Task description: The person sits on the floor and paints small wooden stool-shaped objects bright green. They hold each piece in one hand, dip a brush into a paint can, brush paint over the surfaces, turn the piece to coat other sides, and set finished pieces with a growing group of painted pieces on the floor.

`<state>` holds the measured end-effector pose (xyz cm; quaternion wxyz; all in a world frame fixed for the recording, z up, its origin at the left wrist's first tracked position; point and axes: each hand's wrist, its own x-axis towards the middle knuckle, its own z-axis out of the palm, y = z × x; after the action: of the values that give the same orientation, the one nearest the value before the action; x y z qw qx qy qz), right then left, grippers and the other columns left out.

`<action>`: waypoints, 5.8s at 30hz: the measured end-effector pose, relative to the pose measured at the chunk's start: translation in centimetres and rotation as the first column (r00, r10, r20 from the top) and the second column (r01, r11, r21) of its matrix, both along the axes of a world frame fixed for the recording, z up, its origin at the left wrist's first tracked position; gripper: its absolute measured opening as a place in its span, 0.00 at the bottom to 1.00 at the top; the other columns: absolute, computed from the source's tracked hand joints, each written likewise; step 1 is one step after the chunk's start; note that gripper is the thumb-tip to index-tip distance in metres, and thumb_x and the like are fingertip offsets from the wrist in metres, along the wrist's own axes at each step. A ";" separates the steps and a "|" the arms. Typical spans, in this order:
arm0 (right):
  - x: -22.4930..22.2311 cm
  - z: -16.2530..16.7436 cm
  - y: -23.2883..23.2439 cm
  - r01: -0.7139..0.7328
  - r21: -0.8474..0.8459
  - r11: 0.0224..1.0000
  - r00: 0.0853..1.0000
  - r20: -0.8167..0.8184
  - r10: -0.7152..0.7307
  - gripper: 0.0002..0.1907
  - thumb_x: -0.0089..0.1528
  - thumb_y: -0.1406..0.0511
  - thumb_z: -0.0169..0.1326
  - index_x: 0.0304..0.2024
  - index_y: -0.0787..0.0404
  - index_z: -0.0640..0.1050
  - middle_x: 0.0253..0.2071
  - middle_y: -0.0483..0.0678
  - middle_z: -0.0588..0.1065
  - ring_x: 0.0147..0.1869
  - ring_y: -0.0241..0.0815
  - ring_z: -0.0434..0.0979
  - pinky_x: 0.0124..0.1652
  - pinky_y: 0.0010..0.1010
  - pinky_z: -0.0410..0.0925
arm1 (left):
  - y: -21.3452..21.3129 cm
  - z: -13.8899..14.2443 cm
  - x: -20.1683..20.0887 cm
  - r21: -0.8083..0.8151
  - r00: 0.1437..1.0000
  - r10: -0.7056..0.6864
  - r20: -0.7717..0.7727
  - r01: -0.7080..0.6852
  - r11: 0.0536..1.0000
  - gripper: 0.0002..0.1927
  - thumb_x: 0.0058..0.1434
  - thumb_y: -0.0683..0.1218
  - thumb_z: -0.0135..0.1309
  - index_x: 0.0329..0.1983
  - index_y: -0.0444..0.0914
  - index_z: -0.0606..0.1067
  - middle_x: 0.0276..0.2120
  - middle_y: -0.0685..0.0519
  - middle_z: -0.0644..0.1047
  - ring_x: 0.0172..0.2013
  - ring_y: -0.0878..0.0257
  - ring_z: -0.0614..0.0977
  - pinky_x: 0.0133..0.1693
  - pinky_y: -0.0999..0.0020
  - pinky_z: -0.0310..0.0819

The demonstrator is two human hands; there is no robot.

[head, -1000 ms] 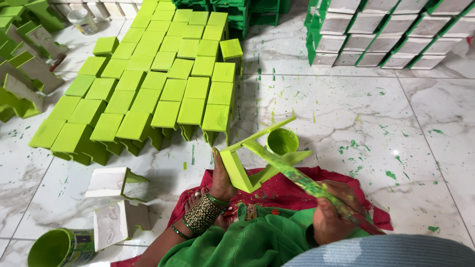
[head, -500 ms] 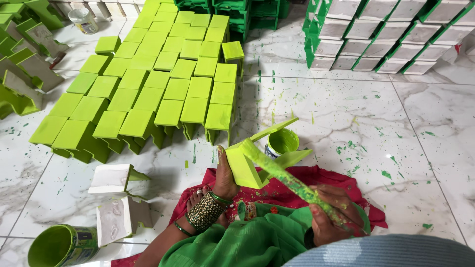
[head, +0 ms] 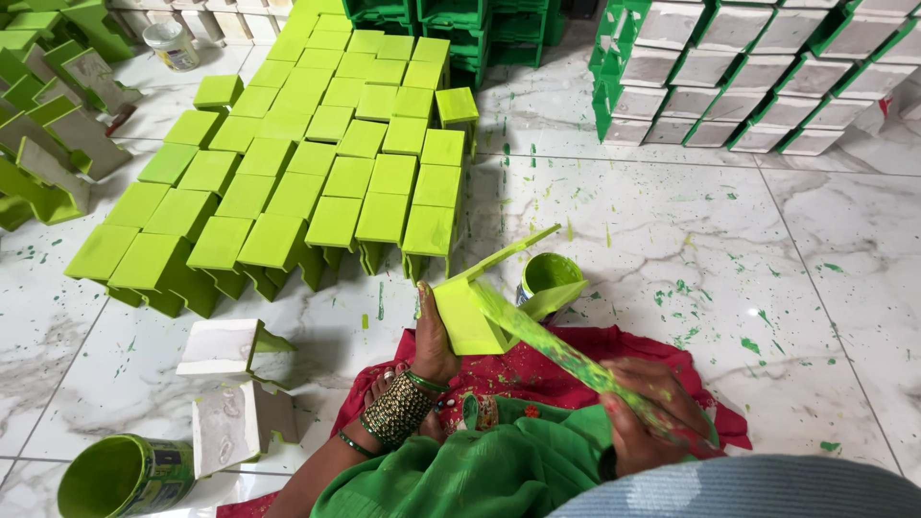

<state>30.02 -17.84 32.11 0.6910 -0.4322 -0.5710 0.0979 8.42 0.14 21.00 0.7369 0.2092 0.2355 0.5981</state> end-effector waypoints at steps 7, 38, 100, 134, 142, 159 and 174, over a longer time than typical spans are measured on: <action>-0.3 -0.8 1.8 -0.012 0.223 0.975 0.974 -0.217 0.062 0.15 0.54 0.76 0.58 0.45 0.69 0.77 0.45 0.60 0.78 0.44 0.50 0.82 0.47 0.34 0.78 | -0.1 -0.1 -0.1 0.008 1.000 0.004 -0.025 -0.004 1.000 0.34 0.70 0.69 0.38 0.58 0.36 0.72 0.46 0.50 0.80 0.45 0.60 0.82 0.49 0.60 0.79; 8.6 -16.4 20.4 0.337 -0.343 0.877 0.906 0.372 -0.202 0.10 0.55 0.68 0.69 0.38 0.61 0.83 0.35 0.49 0.81 0.35 0.44 0.82 0.36 0.34 0.73 | -1.4 -1.0 -3.2 -0.223 0.960 0.165 -0.224 -0.215 0.951 0.35 0.69 0.69 0.37 0.68 0.43 0.67 0.60 0.56 0.74 0.56 0.61 0.76 0.58 0.61 0.72; 20.7 -20.6 16.2 -0.523 -0.305 0.796 0.685 -0.706 0.179 0.11 0.63 0.74 0.59 0.48 0.71 0.77 0.40 0.56 0.80 0.40 0.45 0.84 0.42 0.36 0.79 | -2.3 -0.8 -1.6 -0.216 0.981 0.093 -0.169 -0.129 0.968 0.33 0.70 0.69 0.35 0.68 0.46 0.66 0.58 0.57 0.74 0.56 0.61 0.76 0.56 0.63 0.72; 21.4 -18.5 15.2 -0.278 -0.445 0.851 0.789 -0.612 -0.062 0.12 0.60 0.73 0.62 0.46 0.71 0.79 0.41 0.53 0.79 0.38 0.40 0.82 0.38 0.31 0.80 | -1.9 -1.5 -2.0 -0.244 0.987 0.127 -0.102 -0.149 0.958 0.36 0.66 0.73 0.41 0.65 0.44 0.70 0.55 0.59 0.76 0.52 0.62 0.77 0.54 0.64 0.73; 20.5 -15.9 13.7 -0.237 -0.194 0.952 0.675 -0.737 0.018 0.07 0.64 0.71 0.59 0.44 0.67 0.79 0.38 0.53 0.79 0.36 0.44 0.82 0.39 0.36 0.79 | -1.6 0.4 -1.9 -0.249 0.985 0.135 -0.103 -0.157 0.956 0.39 0.61 0.75 0.39 0.66 0.49 0.68 0.58 0.60 0.75 0.55 0.62 0.76 0.55 0.60 0.73; 13.0 -7.8 7.4 -0.396 0.230 0.889 0.742 -0.490 0.457 0.14 0.63 0.74 0.63 0.51 0.69 0.79 0.48 0.62 0.78 0.43 0.47 0.82 0.41 0.36 0.80 | -1.6 1.2 -2.1 -0.188 0.970 0.235 -0.061 -0.242 0.952 0.38 0.62 0.76 0.40 0.65 0.50 0.70 0.53 0.63 0.74 0.52 0.64 0.75 0.53 0.63 0.72; 10.6 -7.4 6.8 -0.259 0.160 0.953 0.869 -0.392 0.302 0.12 0.61 0.76 0.62 0.47 0.71 0.79 0.45 0.61 0.77 0.44 0.50 0.82 0.43 0.38 0.79 | -1.7 1.6 -2.4 -0.140 0.965 0.256 -0.061 -0.262 0.955 0.40 0.63 0.75 0.40 0.67 0.46 0.69 0.54 0.60 0.73 0.53 0.63 0.73 0.57 0.63 0.68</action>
<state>40.63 -11.03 24.70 0.7954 -0.2782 -0.4734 0.2567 6.01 -1.54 22.57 0.6603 0.1344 0.3198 0.6661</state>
